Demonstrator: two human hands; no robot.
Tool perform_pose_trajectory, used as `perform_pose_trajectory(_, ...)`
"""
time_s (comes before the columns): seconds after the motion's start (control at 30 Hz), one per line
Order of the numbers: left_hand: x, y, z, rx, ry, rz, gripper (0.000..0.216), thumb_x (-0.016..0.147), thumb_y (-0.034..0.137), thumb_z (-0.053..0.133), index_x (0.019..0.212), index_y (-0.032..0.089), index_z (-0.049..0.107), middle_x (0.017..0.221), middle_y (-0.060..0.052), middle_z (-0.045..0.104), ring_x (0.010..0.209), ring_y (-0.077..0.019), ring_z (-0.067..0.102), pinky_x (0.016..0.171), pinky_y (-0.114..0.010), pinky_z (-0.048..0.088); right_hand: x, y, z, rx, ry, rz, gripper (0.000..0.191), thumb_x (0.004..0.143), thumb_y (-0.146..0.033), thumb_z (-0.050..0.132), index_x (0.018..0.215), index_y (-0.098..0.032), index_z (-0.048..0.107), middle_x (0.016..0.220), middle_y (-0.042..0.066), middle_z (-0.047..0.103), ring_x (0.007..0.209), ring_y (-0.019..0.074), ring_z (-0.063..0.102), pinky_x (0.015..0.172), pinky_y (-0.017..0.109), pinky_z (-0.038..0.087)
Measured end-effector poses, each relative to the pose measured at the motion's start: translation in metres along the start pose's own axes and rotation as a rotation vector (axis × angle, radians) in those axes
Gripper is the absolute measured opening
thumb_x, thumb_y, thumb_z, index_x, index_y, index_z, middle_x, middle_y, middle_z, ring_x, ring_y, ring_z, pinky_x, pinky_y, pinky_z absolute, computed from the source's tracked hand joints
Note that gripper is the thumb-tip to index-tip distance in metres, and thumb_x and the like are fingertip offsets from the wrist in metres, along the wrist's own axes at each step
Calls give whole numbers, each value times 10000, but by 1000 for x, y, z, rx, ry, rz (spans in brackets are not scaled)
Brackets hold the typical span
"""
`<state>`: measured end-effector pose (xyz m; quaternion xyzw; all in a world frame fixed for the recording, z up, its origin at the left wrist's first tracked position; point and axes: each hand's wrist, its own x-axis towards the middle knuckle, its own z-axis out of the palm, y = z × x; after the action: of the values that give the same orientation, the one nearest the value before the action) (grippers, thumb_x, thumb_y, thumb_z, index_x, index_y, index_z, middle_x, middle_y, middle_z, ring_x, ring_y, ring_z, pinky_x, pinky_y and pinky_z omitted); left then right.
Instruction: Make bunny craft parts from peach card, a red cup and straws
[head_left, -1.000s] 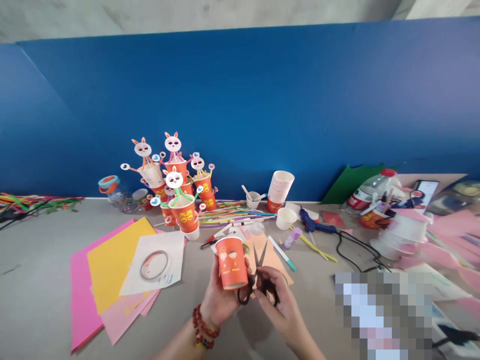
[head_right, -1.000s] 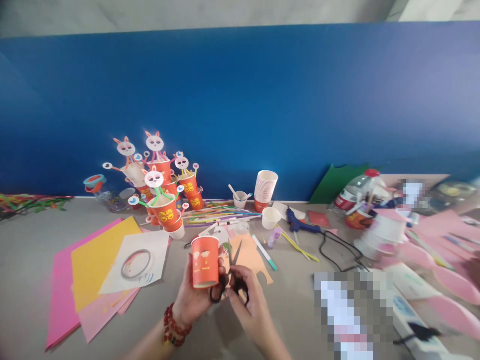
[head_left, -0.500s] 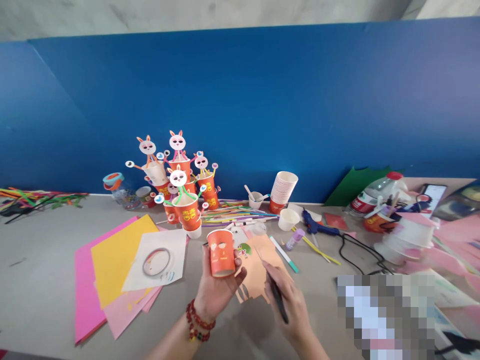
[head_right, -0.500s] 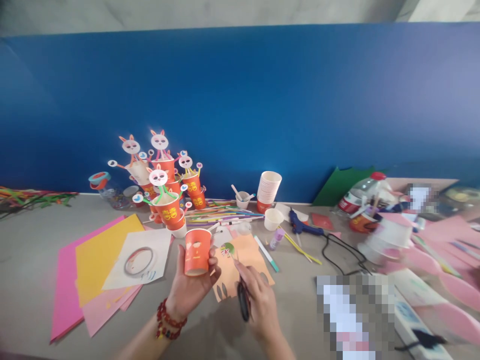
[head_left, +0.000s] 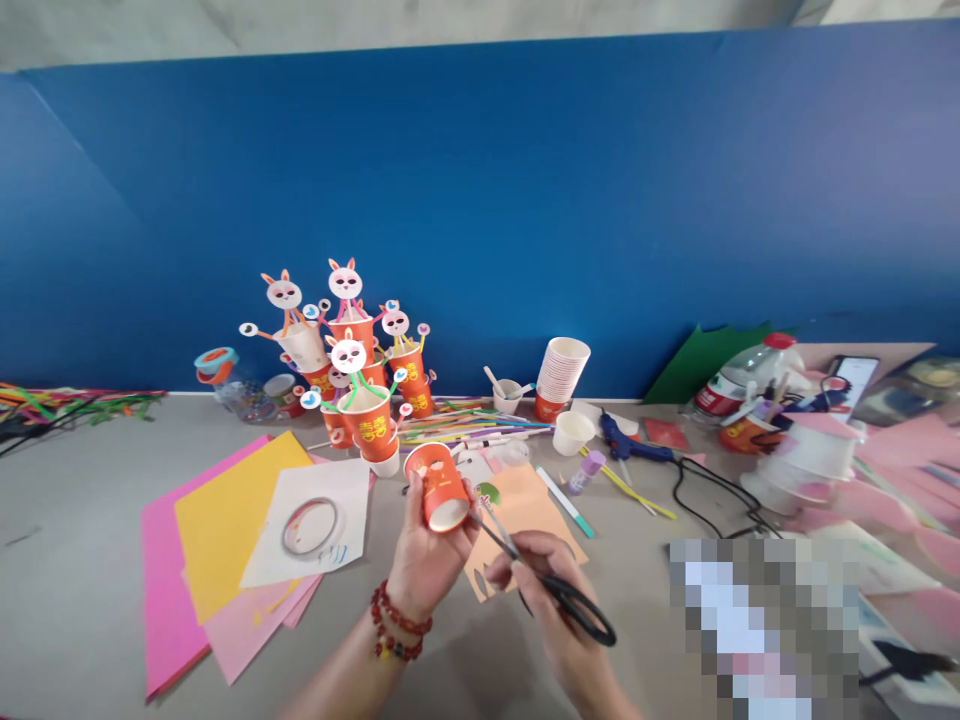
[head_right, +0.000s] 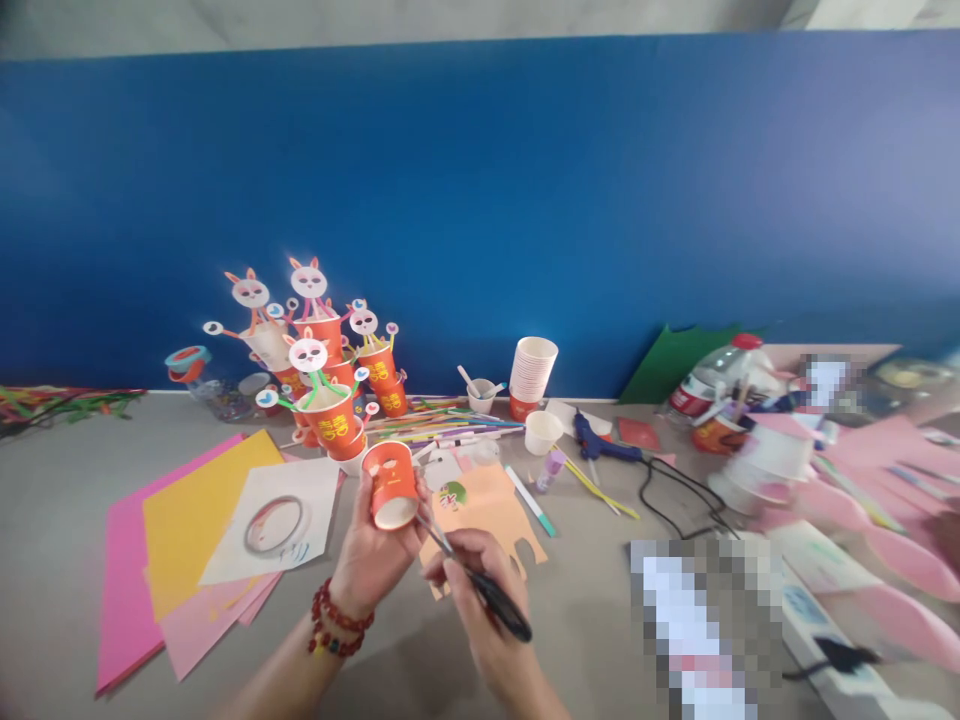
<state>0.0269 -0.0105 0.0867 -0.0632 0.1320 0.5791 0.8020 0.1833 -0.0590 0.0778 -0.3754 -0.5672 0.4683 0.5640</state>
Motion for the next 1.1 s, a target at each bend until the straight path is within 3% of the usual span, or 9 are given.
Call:
perform_pose_trajectory(0.13, -2, -1, 5, -62, 38, -80, 398, 926, 484, 541, 1065, 125, 643, 952, -103, 706, 913, -193, 680, 824, -296, 530, -4, 4, 4, -147, -105, -23, 185, 963, -298, 508, 1115, -245, 599, 991, 66, 727, 744, 176, 698, 671, 278, 572)
perform_pose_trajectory(0.23, -5, -2, 10, -85, 38, -94, 411, 925, 496, 534, 1060, 123, 639, 932, -94, 705, 888, -183, 684, 821, -288, 534, -7, 7, 6, -275, -123, -102, 279, 961, -251, 481, 1225, -281, 568, 883, 21, 729, 658, 157, 683, 645, 258, 563)
perform_pose_trajectory(0.33, -5, -5, 13, -87, 22, -62, 379, 938, 468, 523, 1058, 126, 634, 920, -84, 693, 878, -173, 678, 815, -280, 539, -7, 9, 6, -364, -93, -127, 270, 945, -231, 497, 1188, -286, 602, 747, -7, 700, 616, 155, 671, 610, 239, 547)
perform_pose_trajectory(0.5, -3, -9, 12, -81, 22, -56, 346, 940, 449, 527, 1037, 136, 637, 933, -87, 681, 864, -172, 673, 790, -284, 553, -7, 15, 1, -360, -137, -105, 293, 945, -309, 489, 1224, -270, 569, 695, -19, 630, 574, 153, 615, 549, 237, 510)
perform_pose_trajectory(0.6, -6, -10, 15, -85, 50, -44, 365, 944, 455, 519, 1056, 125, 626, 934, -94, 676, 859, -180, 676, 771, -290, 566, -6, 17, -1, -367, -198, -114, 314, 968, -298, 438, 1269, -262, 518, 733, -13, 625, 609, 153, 609, 601, 254, 512)
perform_pose_trajectory(0.73, -8, -11, 19, -70, 110, 2, 395, 953, 469, 497, 1073, 109, 609, 921, -101, 674, 826, -188, 686, 732, -298, 582, 2, 17, 1, -501, -210, -281, 239, 936, -171, 495, 1148, -253, 569, 884, 34, 683, 771, 174, 652, 725, 282, 510)
perform_pose_trajectory(0.83, -8, -11, 18, -61, 115, 7, 379, 950, 458, 506, 1058, 111, 613, 912, -99, 673, 826, -191, 690, 738, -295, 586, 9, 13, 2, -602, -224, -444, 261, 905, -95, 536, 1111, -246, 591, 874, 39, 706, 751, 175, 654, 693, 279, 492)
perform_pose_trajectory(0.93, -7, -10, 15, -53, 116, 1, 392, 934, 466, 530, 1057, 104, 618, 911, -97, 670, 822, -185, 693, 757, -285, 587, 11, 6, 3, -696, -303, -492, 258, 915, -126, 554, 1157, -210, 586, 907, 67, 724, 746, 192, 648, 654, 292, 469)
perform_pose_trajectory(1.1, -8, -9, 11, 27, 120, 62, 366, 926, 448, 544, 1047, 113, 627, 927, -90, 671, 813, -182, 692, 726, -273, 586, 12, 7, 2, -886, -230, -594, 291, 928, -144, 552, 1216, -172, 585, 665, 13, 670, 565, 163, 569, 558, 278, 410)
